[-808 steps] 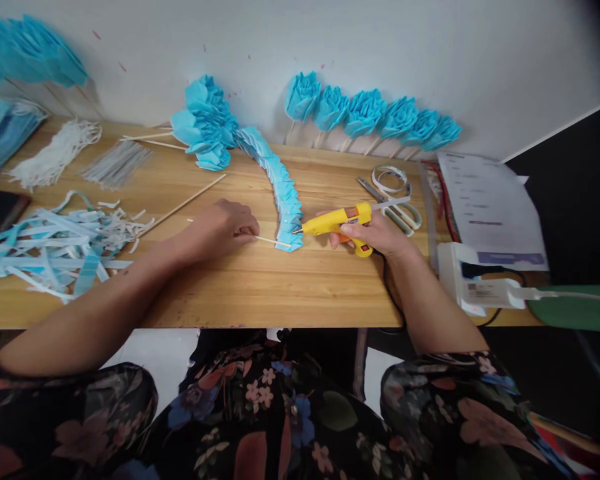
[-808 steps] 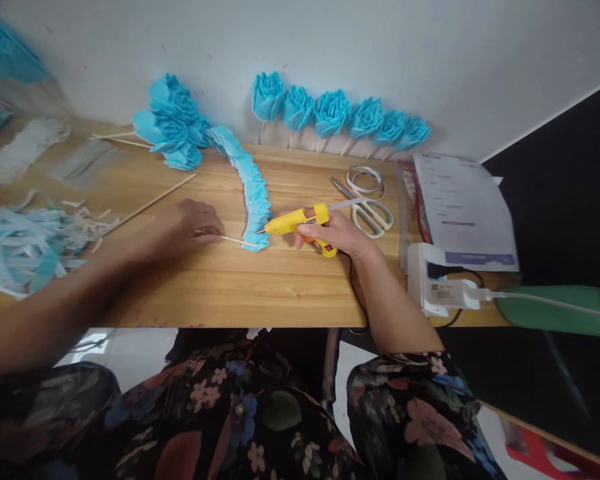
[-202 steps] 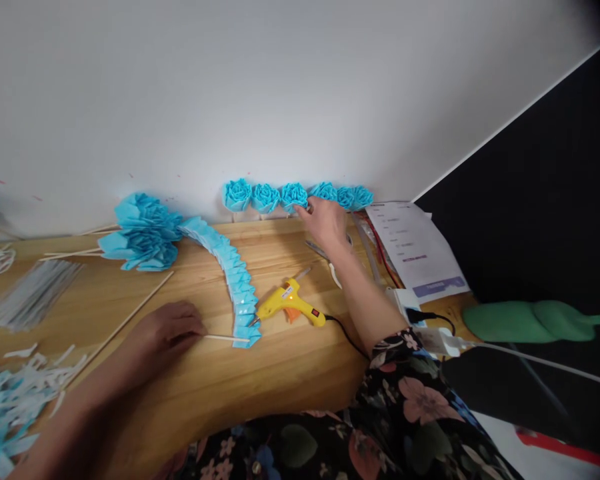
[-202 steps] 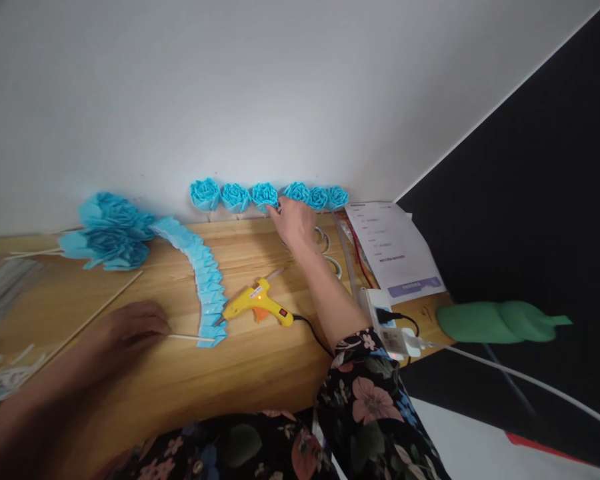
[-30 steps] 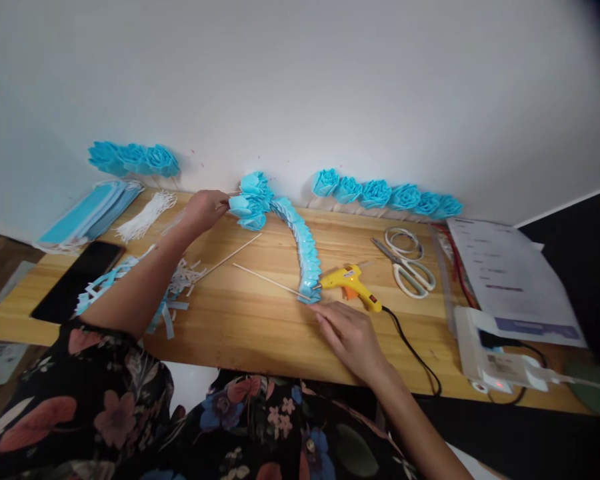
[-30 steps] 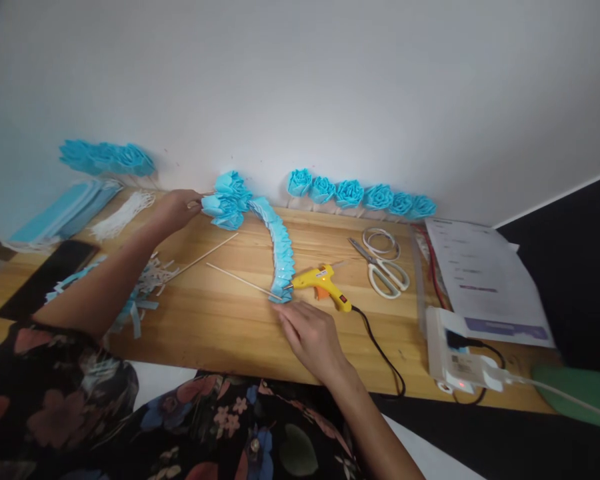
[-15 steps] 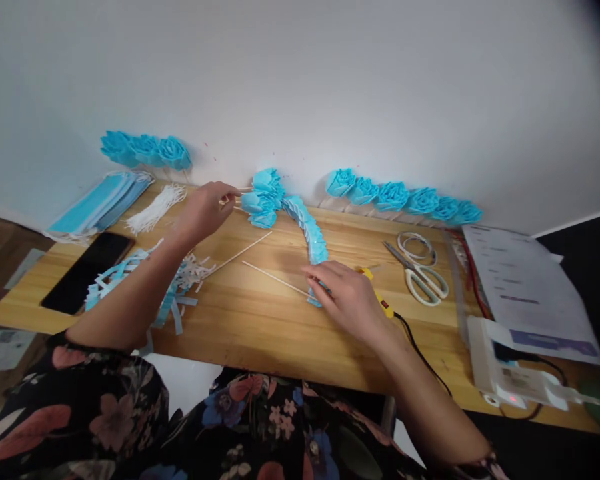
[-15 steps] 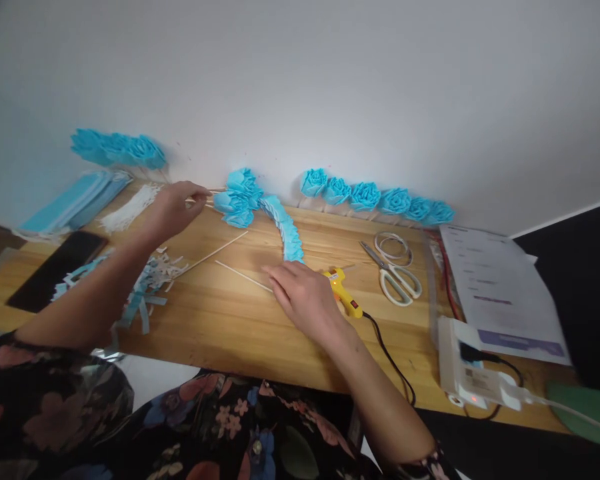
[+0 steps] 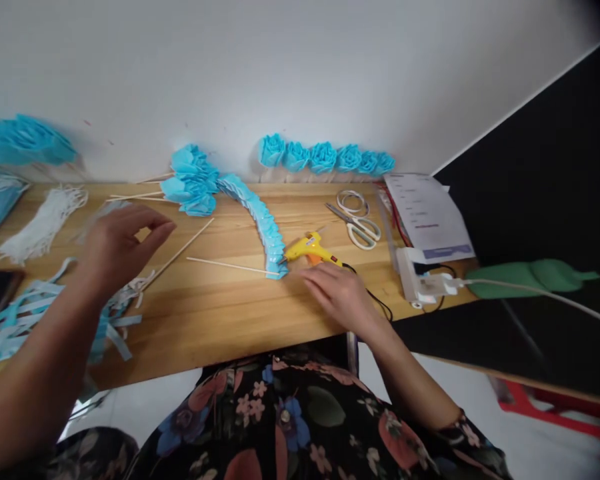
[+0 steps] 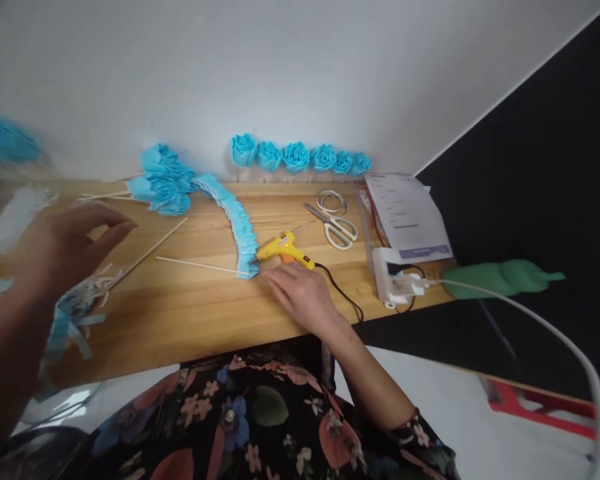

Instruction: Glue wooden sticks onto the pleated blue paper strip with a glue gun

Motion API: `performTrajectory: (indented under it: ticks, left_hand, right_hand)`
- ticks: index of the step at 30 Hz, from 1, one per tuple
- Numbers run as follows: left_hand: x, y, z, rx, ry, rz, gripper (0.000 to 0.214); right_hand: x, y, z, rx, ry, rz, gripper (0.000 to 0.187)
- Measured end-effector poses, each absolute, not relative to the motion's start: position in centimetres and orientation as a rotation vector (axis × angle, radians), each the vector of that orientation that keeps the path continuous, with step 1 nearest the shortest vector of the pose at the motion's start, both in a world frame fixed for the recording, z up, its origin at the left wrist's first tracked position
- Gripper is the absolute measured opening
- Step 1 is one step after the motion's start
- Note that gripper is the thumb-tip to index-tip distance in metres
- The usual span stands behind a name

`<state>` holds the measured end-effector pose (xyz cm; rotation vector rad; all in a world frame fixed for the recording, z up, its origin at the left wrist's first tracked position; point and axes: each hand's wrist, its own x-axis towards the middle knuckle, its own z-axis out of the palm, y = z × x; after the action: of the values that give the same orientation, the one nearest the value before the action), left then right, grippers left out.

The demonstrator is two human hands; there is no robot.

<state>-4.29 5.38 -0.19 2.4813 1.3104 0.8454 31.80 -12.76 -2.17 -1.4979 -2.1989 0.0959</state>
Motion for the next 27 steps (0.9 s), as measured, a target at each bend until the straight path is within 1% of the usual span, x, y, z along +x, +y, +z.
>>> performTrajectory:
  ticks: [4, 12, 21, 27]
  left_hand:
    - [-3.9, 4.0, 0.4, 2.488, 1.29, 0.828, 0.034]
    - [-4.5, 1.4, -0.1, 2.425, 1.221, 0.768, 0.031]
    - [-2.8, -1.2, -1.3, 2.447, 1.035, 0.622, 0.039]
    - [-3.2, -1.4, -1.6, 2.433, 1.044, 0.58, 0.036]
  right_hand:
    - [35.5, -14.0, -2.1, -1.73, -2.053, 0.024, 0.027]
    - [39.0, -14.8, -2.2, -1.875, -1.908, -0.092, 0.025]
    - [39.4, -14.4, -4.5, -1.842, -2.03, -0.033, 0.032]
    - [39.7, -13.4, -5.7, -1.792, -2.084, -0.056, 0.038]
